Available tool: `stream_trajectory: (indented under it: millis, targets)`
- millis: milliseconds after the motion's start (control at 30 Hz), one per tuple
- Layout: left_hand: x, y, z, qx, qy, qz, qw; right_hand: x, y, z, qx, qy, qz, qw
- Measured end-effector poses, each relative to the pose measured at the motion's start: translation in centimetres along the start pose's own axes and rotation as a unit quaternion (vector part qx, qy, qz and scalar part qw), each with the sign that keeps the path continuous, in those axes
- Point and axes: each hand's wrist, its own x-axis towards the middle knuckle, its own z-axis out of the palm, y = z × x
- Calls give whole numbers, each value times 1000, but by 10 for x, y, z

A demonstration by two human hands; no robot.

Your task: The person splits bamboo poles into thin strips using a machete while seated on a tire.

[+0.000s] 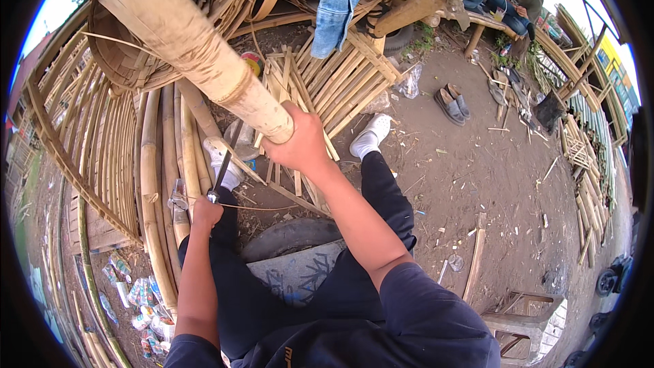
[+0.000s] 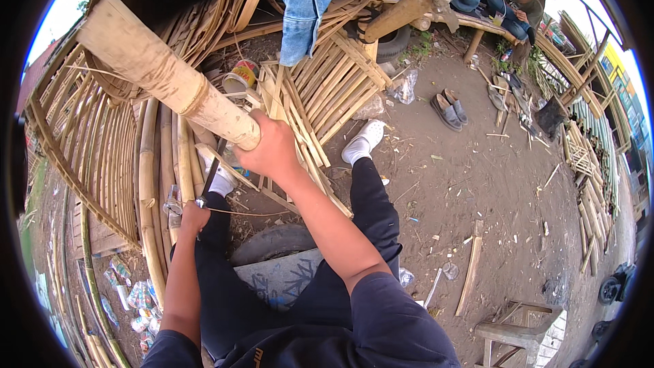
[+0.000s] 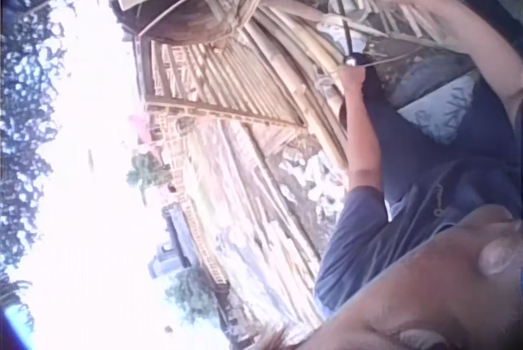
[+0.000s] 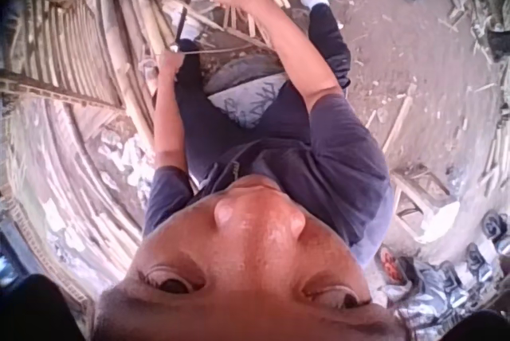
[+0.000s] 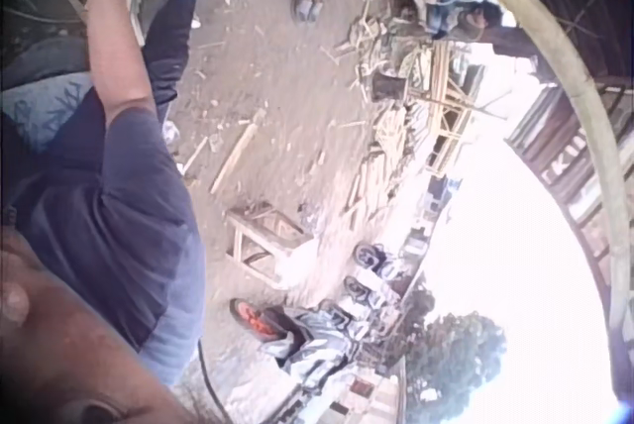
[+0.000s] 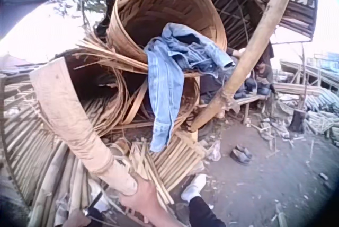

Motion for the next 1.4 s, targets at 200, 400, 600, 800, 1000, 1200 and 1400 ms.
stream_trajectory:
  millis: [200,400,600,800,1000,1200,1400]
  targets:
    - [-3,7,-11,43,-42,18,998,-62,102,52,-206,-225,332,893]
    - [7,33,-37,152,-102,17,983,-128,168,45,-266,-299,423,813]
    - [23,-32,9,78,-71,-31,994,-86,129,46,-223,-297,372,851]
    - [9,-43,77,-14,-33,-69,997,-18,50,23,-70,-110,122,984]
    - [10,-15,72,-12,-8,-63,998,-30,59,42,35,17,60,997]
    - [13,-9,53,65,-102,-60,991,-127,169,64,-270,-319,393,819]
    - [15,-31,69,3,-103,-110,989,-115,168,63,-263,-326,378,826]
